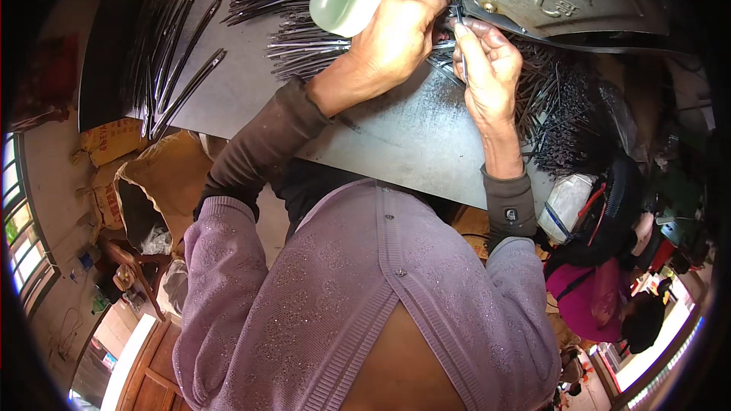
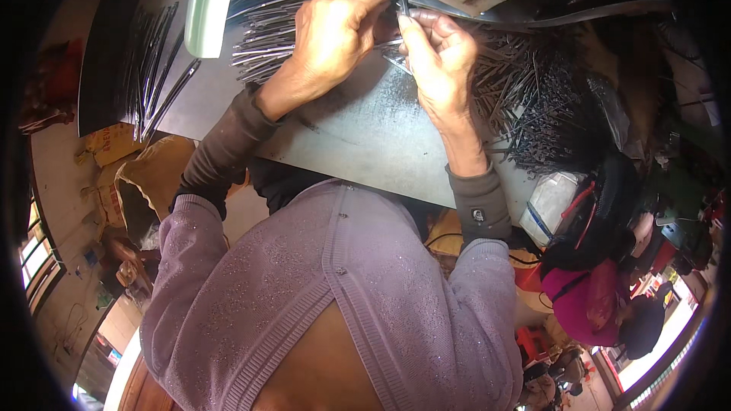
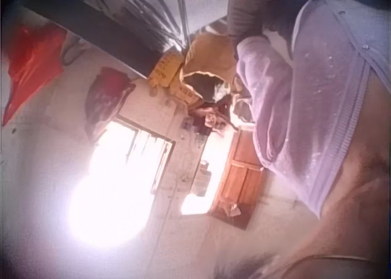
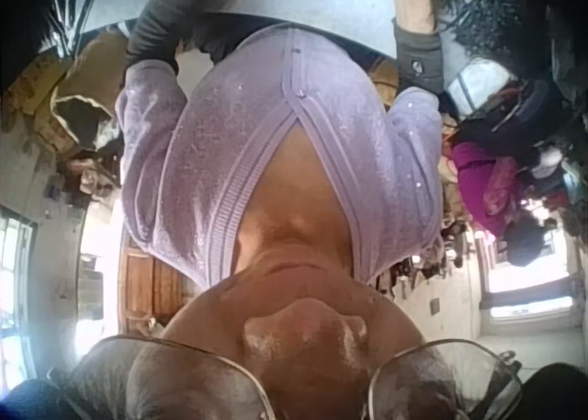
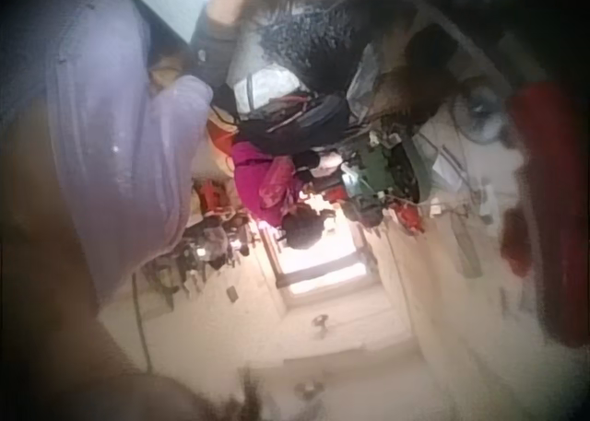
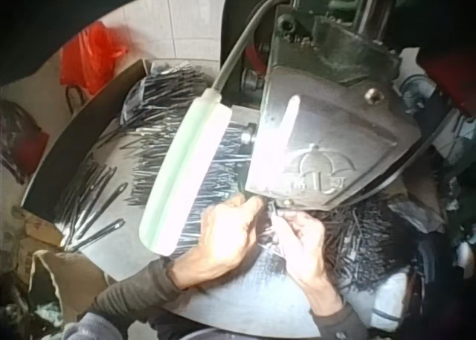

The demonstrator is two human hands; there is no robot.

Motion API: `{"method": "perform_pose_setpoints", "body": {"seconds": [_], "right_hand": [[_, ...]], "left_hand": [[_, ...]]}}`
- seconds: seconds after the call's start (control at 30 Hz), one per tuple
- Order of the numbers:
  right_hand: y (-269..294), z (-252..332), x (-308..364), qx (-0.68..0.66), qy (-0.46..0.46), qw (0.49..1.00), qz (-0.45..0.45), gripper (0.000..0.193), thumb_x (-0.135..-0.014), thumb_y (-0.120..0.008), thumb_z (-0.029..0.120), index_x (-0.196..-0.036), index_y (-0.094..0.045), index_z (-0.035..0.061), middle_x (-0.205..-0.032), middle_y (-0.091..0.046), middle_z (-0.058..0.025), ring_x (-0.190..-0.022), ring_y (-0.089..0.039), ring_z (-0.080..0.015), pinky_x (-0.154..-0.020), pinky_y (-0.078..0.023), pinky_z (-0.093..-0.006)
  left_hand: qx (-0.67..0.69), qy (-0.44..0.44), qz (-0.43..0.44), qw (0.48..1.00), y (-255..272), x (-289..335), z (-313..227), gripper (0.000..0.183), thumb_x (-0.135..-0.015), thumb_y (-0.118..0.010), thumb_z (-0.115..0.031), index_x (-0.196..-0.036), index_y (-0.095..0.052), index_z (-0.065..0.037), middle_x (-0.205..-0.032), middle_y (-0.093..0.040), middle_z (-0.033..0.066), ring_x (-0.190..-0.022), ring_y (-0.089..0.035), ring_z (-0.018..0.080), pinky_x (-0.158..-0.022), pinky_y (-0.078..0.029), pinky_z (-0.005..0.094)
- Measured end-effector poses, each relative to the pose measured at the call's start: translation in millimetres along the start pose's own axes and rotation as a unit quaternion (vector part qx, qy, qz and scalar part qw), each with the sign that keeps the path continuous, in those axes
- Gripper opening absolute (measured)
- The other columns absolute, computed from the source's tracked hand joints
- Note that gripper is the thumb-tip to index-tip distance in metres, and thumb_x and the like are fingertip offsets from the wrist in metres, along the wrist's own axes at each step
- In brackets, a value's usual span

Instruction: The person is manually inserting and securing metal strips into a metal frame, likely as part of industrial brush or wiper assembly.

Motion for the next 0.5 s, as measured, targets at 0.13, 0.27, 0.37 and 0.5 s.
{"method": "perform_pose_setpoints", "body": {"seconds": [0.13,0.27,0.37,0.5], "right_hand": [[-0.1,-2.7,-0.4,0.012,0.010,1.000,0.008,0.012,-0.083,-0.060,0.009,-0.090,-0.059,-0.0006,-0.065,-0.056,0.0005,-0.053,-0.048,-0.0028,-0.046,-0.036,-0.0154],[0.4,0.4,-1.9,0.042,-0.021,0.999,0.007,0.013,-0.083,-0.060,0.011,-0.090,-0.060,0.0001,-0.062,-0.056,0.0011,-0.051,-0.047,-0.0024,-0.046,-0.034,-0.0153],[0.2,-1.3,-3.3,-0.009,-0.040,0.998,0.045,0.014,-0.084,-0.059,0.014,-0.091,-0.060,0.0016,-0.058,-0.054,0.0027,-0.047,-0.044,-0.0014,-0.042,-0.032,-0.0153],[-8.5,-4.4,-1.6,-0.094,-0.093,0.989,0.060,0.018,-0.088,-0.054,0.020,-0.092,-0.061,0.0036,-0.060,-0.052,0.0047,-0.046,-0.039,0.0001,-0.039,-0.029,-0.0150]], "left_hand": [[-0.033,-0.013,0.001,0.999,1.7,1.0,-0.6,0.028,-0.070,-0.060,-0.010,-0.097,-0.061,-0.014,-0.067,-0.056,0.0078,-0.057,-0.058,0.0263,-0.050,-0.045,0.0345],[-0.205,-0.092,0.070,0.972,2.0,1.6,-12.2,0.038,-0.069,-0.058,-0.009,-0.107,-0.055,-0.008,-0.068,-0.056,0.0091,-0.051,-0.058,0.0258,-0.043,-0.045,0.0337],[-0.204,-0.110,0.119,0.965,3.3,0.8,-20.1,0.039,-0.070,-0.056,-0.008,-0.109,-0.053,-0.003,-0.070,-0.057,0.0116,-0.052,-0.058,0.0271,-0.044,-0.046,0.0351],[-0.137,-0.043,0.127,0.981,0.1,4.9,-22.4,0.043,-0.068,-0.053,-0.002,-0.111,-0.050,0.002,-0.074,-0.058,0.0161,-0.054,-0.058,0.0313,-0.049,-0.047,0.0380]]}}
Point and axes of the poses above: each hand's wrist, its own x-axis away from the middle knuckle, its own y-axis out of the back of the hand, z = x × y, the point moved 5 cm from there along -x, towards the middle knuckle
